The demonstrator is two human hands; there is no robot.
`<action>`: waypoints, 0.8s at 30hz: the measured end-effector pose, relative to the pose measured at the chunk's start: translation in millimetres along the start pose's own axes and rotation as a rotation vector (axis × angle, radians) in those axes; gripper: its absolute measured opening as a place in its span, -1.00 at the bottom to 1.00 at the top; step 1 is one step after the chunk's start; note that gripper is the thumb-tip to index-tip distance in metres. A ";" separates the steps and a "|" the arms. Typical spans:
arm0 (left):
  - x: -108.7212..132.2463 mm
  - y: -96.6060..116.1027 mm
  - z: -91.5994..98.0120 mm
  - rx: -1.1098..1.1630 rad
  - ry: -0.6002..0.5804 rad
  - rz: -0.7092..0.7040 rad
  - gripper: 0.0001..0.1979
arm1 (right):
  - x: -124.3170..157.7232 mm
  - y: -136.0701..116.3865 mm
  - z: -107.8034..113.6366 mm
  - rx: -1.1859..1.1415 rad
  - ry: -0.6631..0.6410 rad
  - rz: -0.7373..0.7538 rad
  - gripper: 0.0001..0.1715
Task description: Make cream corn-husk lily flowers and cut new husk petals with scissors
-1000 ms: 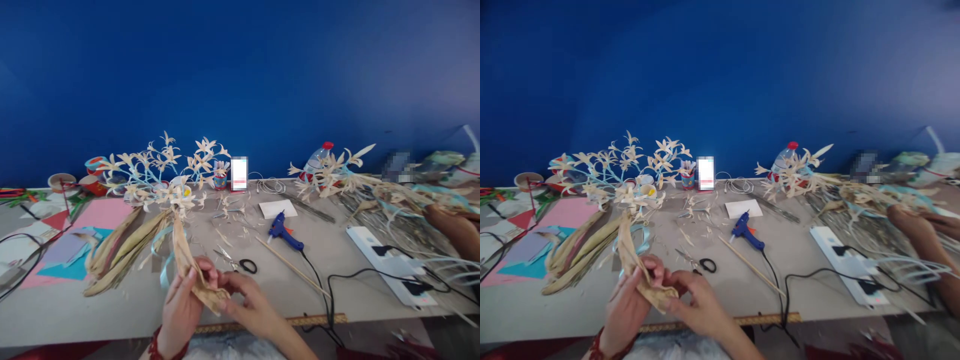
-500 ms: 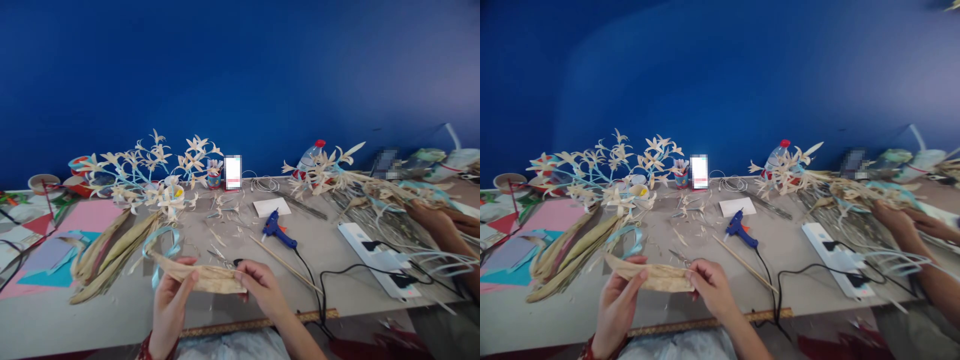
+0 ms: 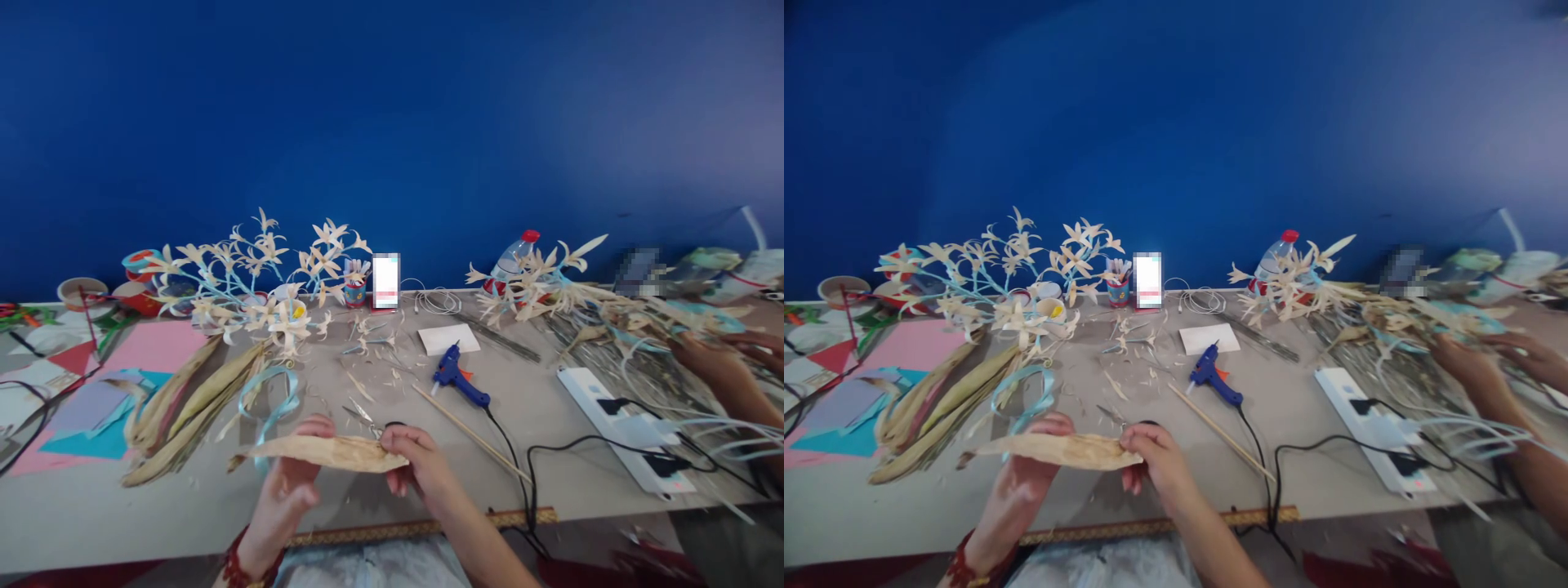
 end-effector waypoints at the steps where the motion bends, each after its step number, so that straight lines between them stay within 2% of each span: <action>1: -1.0 -1.9 -3.3 -0.056 -0.028 -0.007 -0.58 | -1.2 3.9 -0.6 -0.016 -0.031 -0.034 -0.73; 3: -2.3 -10.6 -7.5 -0.146 0.024 0.072 -0.73 | -1.8 10.1 -1.0 -0.024 -0.067 -0.074 -0.61; 4: -2.5 -16.3 -7.9 -0.157 0.103 0.139 -0.75 | -1.2 11.3 -0.5 -0.008 -0.063 -0.060 -0.54; 6: -2.8 -27.0 -8.0 -0.153 0.219 0.256 -0.73 | 1.9 8.4 1.8 0.050 -0.024 0.046 -0.43; 7: -3.3 -31.0 -8.0 -0.153 0.242 0.290 -0.73 | 4.0 5.1 2.8 0.082 -0.014 0.114 -0.40; 9: -5.0 -35.6 -9.1 -0.148 0.221 0.327 -0.73 | 8.1 -1.9 3.1 0.135 -0.049 0.207 -0.43; 12: -7.1 -35.8 -12.9 -0.081 0.156 0.345 -0.75 | 10.7 -7.2 0.3 0.124 -0.130 0.205 -0.56; 15: -7.5 -32.3 -18.6 0.013 0.083 0.353 -0.76 | 10.2 -7.4 -3.6 0.051 -0.111 0.192 -0.54; 18: -6.7 -29.4 -24.2 0.081 0.006 0.419 -0.75 | 10.2 -7.8 -5.6 0.042 -0.082 0.191 -0.53; 24: -4.6 -25.8 -31.0 0.177 0.005 0.511 -0.69 | 13.6 -15.2 -0.3 0.106 -0.079 0.203 -0.61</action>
Point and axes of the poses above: each hand's wrist, its own x-axis away from the middle knuckle, its own z-axis out of the back of the hand, y = z × x, the point moved 2 cm from there along -x, towards the middle knuckle, and after that the axes turned 4 degrees about -z, right-handed, at the moved point
